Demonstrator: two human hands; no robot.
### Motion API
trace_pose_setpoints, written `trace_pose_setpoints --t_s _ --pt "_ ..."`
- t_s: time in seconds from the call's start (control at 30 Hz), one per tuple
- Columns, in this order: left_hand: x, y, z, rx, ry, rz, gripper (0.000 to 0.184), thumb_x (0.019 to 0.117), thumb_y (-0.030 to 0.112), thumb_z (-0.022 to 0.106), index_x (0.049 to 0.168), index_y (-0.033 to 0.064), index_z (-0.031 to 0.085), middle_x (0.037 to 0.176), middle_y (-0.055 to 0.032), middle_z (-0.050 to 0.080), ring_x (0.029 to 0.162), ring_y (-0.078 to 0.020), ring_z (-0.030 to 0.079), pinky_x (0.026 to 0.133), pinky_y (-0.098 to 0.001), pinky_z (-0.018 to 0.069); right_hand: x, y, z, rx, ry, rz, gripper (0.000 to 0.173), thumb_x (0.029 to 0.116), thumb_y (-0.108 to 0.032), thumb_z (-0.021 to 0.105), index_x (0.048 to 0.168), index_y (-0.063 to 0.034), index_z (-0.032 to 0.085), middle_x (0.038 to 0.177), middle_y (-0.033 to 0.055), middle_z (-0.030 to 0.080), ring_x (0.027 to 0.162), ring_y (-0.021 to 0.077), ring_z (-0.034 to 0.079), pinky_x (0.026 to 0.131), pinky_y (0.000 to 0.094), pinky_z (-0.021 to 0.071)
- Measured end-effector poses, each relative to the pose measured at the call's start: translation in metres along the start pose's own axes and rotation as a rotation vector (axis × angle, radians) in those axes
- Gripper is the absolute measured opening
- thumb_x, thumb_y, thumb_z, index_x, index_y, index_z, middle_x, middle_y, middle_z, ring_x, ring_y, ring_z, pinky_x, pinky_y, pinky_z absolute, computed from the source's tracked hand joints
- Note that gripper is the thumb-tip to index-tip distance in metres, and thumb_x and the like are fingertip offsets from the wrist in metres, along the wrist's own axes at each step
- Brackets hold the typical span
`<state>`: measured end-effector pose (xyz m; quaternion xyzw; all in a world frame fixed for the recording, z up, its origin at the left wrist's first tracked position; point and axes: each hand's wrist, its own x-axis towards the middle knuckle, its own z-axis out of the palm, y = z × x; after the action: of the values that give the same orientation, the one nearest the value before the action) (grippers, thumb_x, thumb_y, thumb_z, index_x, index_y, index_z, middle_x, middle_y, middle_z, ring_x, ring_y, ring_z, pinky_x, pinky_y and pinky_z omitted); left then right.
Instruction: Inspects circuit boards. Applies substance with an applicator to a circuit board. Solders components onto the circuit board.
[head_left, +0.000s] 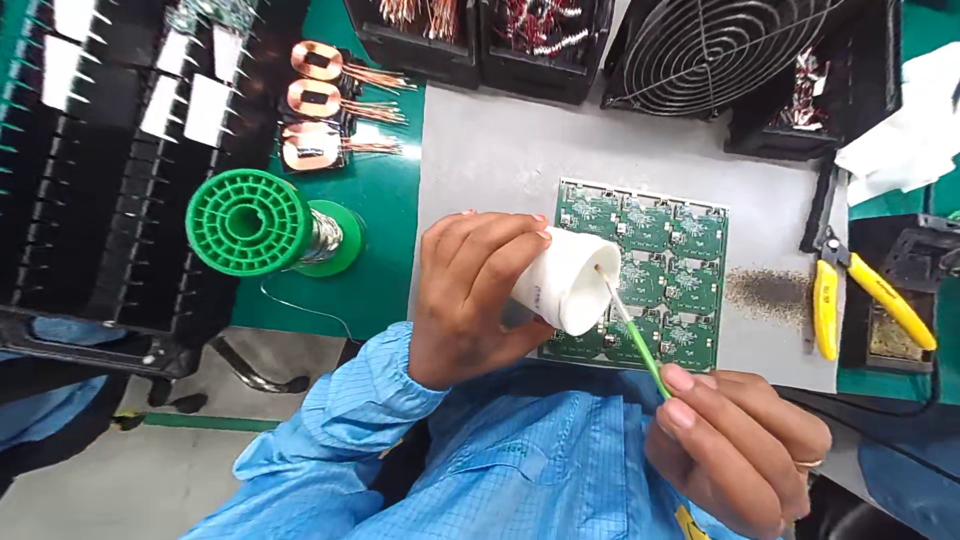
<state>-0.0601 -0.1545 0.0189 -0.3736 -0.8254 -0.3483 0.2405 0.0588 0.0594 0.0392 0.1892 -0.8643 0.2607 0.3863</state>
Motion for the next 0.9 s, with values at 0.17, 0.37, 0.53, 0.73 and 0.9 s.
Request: trace_pose_setpoints --t_s 0.17,0.37,0.53,0.73,0.9 --pt "0.000 0.000 0.000 -0.022 0.000 0.002 0.057 0.0866 0.037 0.075 0.129 0.0066 0.053 0.131 -0.0154 0.065 0.125 -0.0262 0.058 0.110 -0.0472 0.0371 -0.002 -0.003 0.000 0.040 0.011 0.015 0.007 0.1002 -0.010 0.060 0.106 -0.0130 0.060 0.115 -0.0031 0.067 0.105 0.0097 0.060 0.093 0.0222 0.0463" --pt "0.000 0.001 0.001 -0.002 0.027 0.018 0.057 0.0839 0.036 0.077 0.126 0.0048 0.055 0.129 -0.0175 0.066 0.123 -0.0279 0.060 0.109 -0.0479 0.0373 -0.009 -0.002 -0.012 0.143 0.053 0.074 0.010 0.1039 -0.018 0.059 0.112 -0.0146 0.062 0.121 -0.0064 0.066 0.113 0.0054 0.061 0.097 0.0196 0.0481" --pt "0.000 0.002 0.003 0.021 0.063 0.037 0.057 0.0834 0.035 0.078 0.127 0.0064 0.054 0.130 -0.0164 0.066 0.123 -0.0276 0.059 0.108 -0.0483 0.0377 -0.011 0.002 -0.008 0.105 0.092 0.087 0.011 0.1047 -0.020 0.058 0.113 -0.0134 0.062 0.118 -0.0060 0.068 0.112 0.0044 0.062 0.098 0.0186 0.0474" --pt "0.001 -0.001 0.005 0.028 0.107 0.021 0.058 0.0824 0.035 0.078 0.126 0.0073 0.053 0.129 -0.0162 0.066 0.122 -0.0277 0.060 0.107 -0.0453 0.0393 -0.014 0.011 -0.020 0.186 0.206 0.173 0.017 0.1052 -0.025 0.058 0.119 -0.0205 0.066 0.118 -0.0132 0.068 0.110 -0.0001 0.064 0.090 0.0137 0.0521" --pt "-0.004 0.010 -0.006 -0.454 0.014 -0.174 0.068 0.0836 0.033 0.081 0.135 0.0022 0.049 0.129 -0.0105 0.063 0.125 -0.0127 0.059 0.107 -0.0332 0.0492 -0.023 0.018 -0.021 0.543 0.448 0.460 0.018 0.1053 -0.026 0.058 0.118 -0.0288 0.070 0.111 -0.0140 0.073 0.108 0.0052 0.069 0.099 0.0294 0.0562"
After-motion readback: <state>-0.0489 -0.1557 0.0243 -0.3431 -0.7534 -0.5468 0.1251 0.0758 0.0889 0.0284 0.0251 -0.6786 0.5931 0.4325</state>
